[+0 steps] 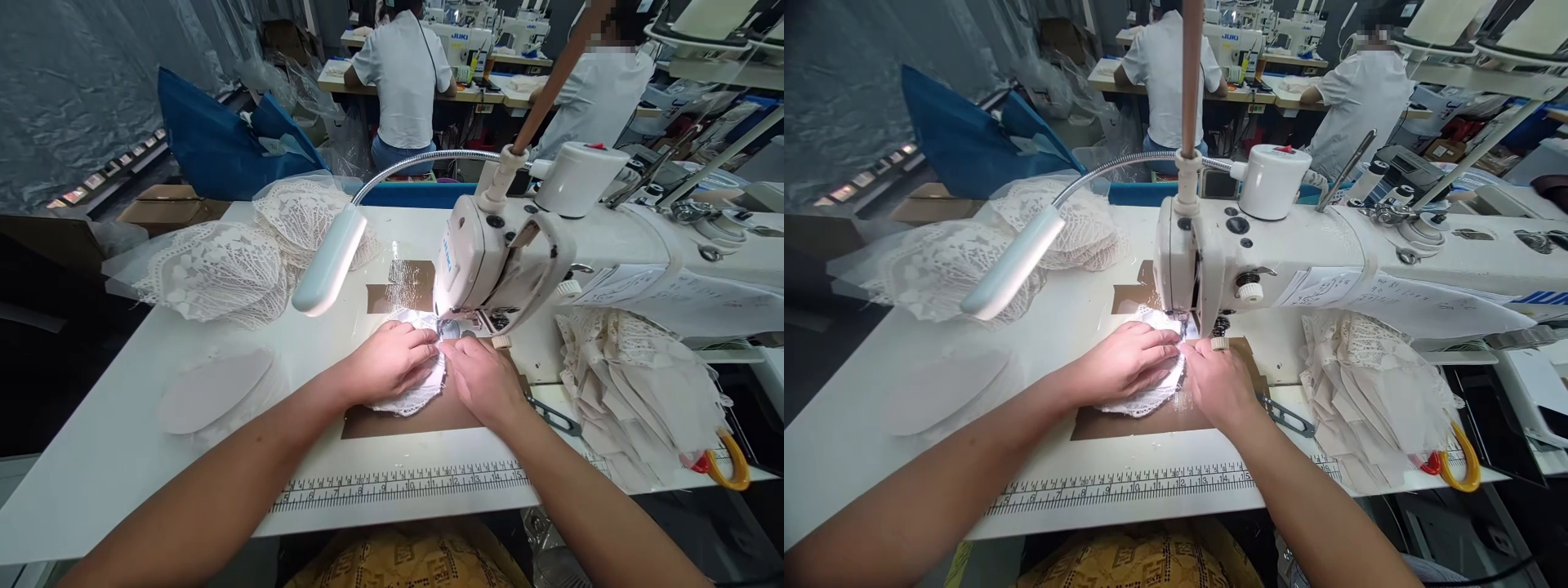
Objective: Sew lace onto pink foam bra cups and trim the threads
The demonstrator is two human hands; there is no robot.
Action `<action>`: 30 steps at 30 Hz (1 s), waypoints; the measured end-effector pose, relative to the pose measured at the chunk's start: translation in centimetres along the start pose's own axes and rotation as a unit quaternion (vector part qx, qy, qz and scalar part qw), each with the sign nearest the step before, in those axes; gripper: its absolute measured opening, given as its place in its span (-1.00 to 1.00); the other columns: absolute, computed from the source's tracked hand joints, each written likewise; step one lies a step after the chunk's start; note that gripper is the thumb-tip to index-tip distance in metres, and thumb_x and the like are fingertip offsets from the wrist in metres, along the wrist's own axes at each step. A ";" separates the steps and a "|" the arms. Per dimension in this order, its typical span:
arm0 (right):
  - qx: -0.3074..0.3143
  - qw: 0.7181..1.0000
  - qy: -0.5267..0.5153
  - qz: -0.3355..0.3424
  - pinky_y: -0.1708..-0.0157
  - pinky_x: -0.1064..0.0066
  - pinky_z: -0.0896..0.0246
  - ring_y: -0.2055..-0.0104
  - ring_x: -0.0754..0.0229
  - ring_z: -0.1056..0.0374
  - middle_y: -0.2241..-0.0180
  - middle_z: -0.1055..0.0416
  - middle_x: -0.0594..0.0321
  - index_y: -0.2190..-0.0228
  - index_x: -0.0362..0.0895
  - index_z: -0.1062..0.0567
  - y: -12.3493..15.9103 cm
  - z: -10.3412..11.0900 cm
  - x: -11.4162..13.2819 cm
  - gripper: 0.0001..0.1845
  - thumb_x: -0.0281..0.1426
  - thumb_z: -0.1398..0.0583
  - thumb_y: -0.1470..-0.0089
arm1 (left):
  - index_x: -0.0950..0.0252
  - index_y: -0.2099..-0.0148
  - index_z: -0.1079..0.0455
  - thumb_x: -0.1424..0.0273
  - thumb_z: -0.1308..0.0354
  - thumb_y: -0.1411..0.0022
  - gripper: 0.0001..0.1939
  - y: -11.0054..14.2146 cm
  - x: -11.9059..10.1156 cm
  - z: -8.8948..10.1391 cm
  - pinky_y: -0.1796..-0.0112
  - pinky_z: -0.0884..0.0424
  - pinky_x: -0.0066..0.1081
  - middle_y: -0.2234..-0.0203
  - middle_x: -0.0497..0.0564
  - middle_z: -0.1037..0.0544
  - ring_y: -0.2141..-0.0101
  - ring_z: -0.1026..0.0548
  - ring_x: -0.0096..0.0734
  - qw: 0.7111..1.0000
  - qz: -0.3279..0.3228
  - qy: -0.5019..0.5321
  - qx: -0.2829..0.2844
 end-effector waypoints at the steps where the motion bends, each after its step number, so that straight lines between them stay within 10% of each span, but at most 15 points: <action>1: -0.004 1.000 -0.001 0.000 0.34 0.36 -0.10 0.35 0.14 -0.26 0.37 -0.43 0.12 0.07 -0.16 -0.53 0.0 0.1 0.0 -0.58 -0.55 0.01 -0.15 | 0.31 0.02 -0.41 0.37 0.00 -0.33 -0.74 0.0 0.0 0.1 0.17 -0.32 -0.22 0.00 0.16 -0.46 0.18 -0.43 -0.20 1.000 0.001 0.001 -0.008; 30: 0.031 0.999 -0.029 -0.001 0.30 0.37 -0.11 0.28 0.14 -0.29 0.31 -0.45 0.14 0.04 -0.15 -0.51 0.5 0.1 -0.2 -0.53 -0.61 -0.01 -0.07 | 0.34 0.10 -0.40 0.53 0.05 -0.30 -0.77 0.2 -0.8 -0.6 0.24 -0.27 -0.30 0.24 0.13 -0.45 0.26 -0.35 -0.28 0.999 -0.034 0.001 0.019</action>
Point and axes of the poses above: each hand's wrist, its own y-axis away from the middle knuckle, its own z-axis out of the back of the hand, x = y × z, the point moved 9 cm from there along -y, towards the middle knuckle
